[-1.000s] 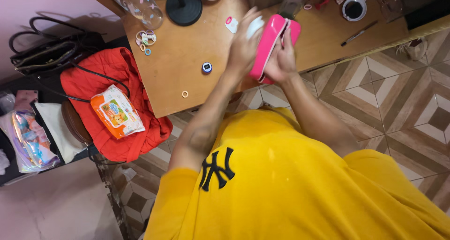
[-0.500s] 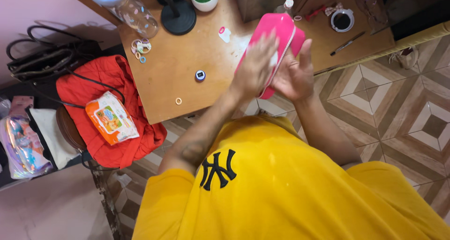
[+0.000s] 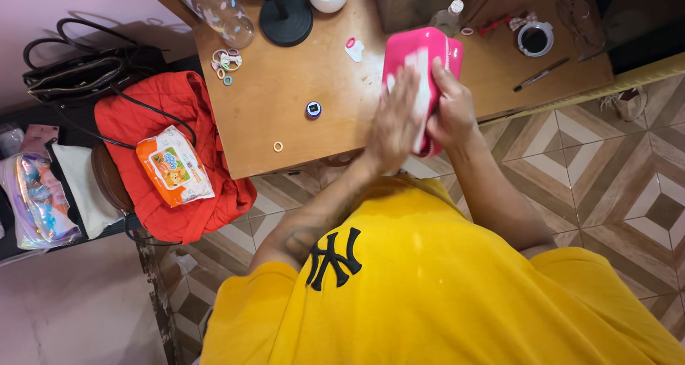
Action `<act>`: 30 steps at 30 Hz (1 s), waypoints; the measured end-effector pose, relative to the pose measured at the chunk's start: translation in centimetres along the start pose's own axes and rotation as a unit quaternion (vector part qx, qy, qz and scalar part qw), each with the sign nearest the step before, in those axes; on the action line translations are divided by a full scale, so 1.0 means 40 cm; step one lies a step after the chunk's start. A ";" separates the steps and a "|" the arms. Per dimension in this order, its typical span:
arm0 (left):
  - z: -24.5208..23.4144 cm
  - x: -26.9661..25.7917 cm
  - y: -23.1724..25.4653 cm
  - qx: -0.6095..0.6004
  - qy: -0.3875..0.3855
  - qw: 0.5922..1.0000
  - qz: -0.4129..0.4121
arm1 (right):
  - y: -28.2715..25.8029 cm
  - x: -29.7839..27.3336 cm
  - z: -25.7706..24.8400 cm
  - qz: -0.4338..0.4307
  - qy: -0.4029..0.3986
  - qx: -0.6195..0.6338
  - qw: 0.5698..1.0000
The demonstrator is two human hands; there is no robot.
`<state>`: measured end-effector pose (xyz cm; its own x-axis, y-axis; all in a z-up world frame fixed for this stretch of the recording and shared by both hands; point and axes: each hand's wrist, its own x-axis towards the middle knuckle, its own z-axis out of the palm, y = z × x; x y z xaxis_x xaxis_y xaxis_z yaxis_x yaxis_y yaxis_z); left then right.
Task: The person stands at a dresser and wipes several bottles and jars with tissues, then places the cleaned containers into a holographic pouch. They zip a pink pouch, handle a pack of wipes, and pick up a small box from the dresser.
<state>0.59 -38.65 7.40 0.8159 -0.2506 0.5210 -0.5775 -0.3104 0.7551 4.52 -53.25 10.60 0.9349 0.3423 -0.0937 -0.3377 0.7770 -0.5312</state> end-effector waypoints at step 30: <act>-0.083 -0.017 0.121 0.062 -0.050 0.997 0.018 | 0.017 0.020 0.004 0.086 -0.086 0.127 0.984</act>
<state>-2.67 -36.96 12.02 0.7911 -0.3525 0.4999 -0.6107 -0.4086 0.6783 5.03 -52.36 10.32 0.8366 0.5478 -0.0088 -0.5263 0.7991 -0.2905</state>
